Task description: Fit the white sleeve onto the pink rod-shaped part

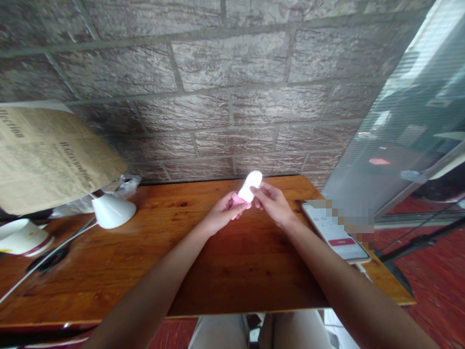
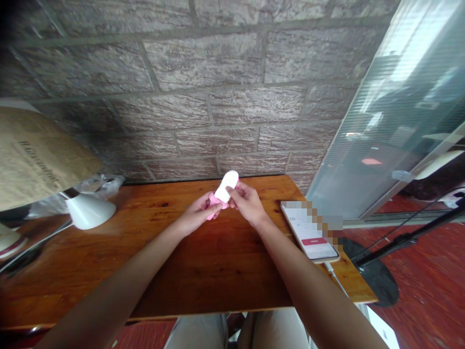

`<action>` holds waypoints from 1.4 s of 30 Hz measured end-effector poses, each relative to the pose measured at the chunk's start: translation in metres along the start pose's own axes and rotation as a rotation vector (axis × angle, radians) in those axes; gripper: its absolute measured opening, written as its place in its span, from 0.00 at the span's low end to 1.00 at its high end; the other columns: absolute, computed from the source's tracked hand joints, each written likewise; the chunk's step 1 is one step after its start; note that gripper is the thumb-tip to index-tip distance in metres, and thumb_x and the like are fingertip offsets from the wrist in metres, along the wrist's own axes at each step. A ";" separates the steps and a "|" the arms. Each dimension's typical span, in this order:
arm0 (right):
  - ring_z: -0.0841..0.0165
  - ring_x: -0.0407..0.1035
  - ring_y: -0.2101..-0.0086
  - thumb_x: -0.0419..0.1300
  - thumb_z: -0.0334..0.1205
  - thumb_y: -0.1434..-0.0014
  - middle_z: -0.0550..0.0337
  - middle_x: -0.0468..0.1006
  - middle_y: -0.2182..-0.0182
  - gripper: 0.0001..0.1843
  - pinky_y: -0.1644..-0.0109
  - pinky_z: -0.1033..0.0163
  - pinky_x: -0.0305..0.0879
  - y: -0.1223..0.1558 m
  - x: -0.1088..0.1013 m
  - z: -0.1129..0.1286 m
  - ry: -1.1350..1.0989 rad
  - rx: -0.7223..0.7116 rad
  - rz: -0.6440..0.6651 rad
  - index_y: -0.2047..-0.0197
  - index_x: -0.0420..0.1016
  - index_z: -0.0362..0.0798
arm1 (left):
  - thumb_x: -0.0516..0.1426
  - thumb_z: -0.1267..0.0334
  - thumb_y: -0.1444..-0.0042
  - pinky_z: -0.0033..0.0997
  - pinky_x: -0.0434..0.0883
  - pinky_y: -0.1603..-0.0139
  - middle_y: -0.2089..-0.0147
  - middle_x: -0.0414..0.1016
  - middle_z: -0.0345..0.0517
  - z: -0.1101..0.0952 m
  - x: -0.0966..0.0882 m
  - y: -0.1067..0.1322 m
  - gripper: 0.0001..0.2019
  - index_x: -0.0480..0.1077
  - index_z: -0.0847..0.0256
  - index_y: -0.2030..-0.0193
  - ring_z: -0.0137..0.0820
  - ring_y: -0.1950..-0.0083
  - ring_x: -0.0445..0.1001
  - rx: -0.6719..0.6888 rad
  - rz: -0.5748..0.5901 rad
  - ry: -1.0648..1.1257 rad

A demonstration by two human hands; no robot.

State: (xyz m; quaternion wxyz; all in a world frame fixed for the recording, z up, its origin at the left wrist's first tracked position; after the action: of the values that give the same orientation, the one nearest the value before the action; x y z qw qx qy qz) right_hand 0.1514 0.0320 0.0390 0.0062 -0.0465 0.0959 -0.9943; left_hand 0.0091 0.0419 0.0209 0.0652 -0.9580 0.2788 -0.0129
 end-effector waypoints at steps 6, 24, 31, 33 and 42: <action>0.75 0.57 0.82 0.66 0.58 0.51 0.69 0.67 0.84 0.24 0.77 0.66 0.52 0.000 -0.001 0.001 0.005 -0.019 -0.041 0.64 0.72 0.46 | 0.64 0.51 0.49 0.25 0.57 0.73 0.74 0.66 0.36 -0.002 0.001 0.001 0.17 0.68 0.63 0.62 0.23 0.74 0.62 0.004 0.006 -0.023; 0.75 0.58 0.82 0.66 0.59 0.52 0.69 0.67 0.83 0.25 0.77 0.66 0.52 0.001 0.001 0.002 0.075 -0.024 0.022 0.64 0.71 0.45 | 0.62 0.50 0.46 0.24 0.58 0.74 0.74 0.66 0.36 0.003 -0.002 0.001 0.17 0.68 0.64 0.62 0.22 0.75 0.62 0.017 -0.027 -0.049; 0.76 0.57 0.82 0.65 0.59 0.51 0.68 0.68 0.82 0.26 0.78 0.66 0.52 -0.002 -0.002 -0.002 0.073 -0.015 0.010 0.62 0.71 0.45 | 0.62 0.51 0.46 0.23 0.60 0.75 0.73 0.67 0.37 0.005 -0.001 0.001 0.17 0.66 0.63 0.62 0.22 0.75 0.63 0.011 -0.038 -0.045; 0.75 0.58 0.82 0.66 0.59 0.52 0.68 0.68 0.82 0.26 0.78 0.66 0.52 -0.002 -0.001 -0.004 0.063 -0.015 0.016 0.60 0.70 0.45 | 0.62 0.50 0.46 0.23 0.62 0.75 0.70 0.69 0.38 0.007 0.000 0.002 0.19 0.65 0.62 0.59 0.23 0.74 0.65 -0.019 -0.034 -0.023; 0.74 0.61 0.80 0.64 0.59 0.49 0.65 0.70 0.81 0.23 0.76 0.65 0.54 -0.001 0.000 -0.007 0.114 0.023 0.029 0.66 0.71 0.45 | 0.62 0.46 0.47 0.20 0.52 0.80 0.73 0.63 0.34 0.011 0.006 0.003 0.20 0.64 0.60 0.61 0.18 0.79 0.56 -0.127 0.019 0.118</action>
State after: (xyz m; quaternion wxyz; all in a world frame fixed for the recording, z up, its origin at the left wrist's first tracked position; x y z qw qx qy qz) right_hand 0.1503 0.0339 0.0321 0.0155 0.0116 0.0852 -0.9962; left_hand 0.0128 0.0376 0.0098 -0.0122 -0.9551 0.2915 -0.0510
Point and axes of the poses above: each hand's wrist, its own y-axis away from the middle knuckle, its own x-axis out of the palm, z = x × y, the point moved 5 cm from there along -y, towards the middle knuckle
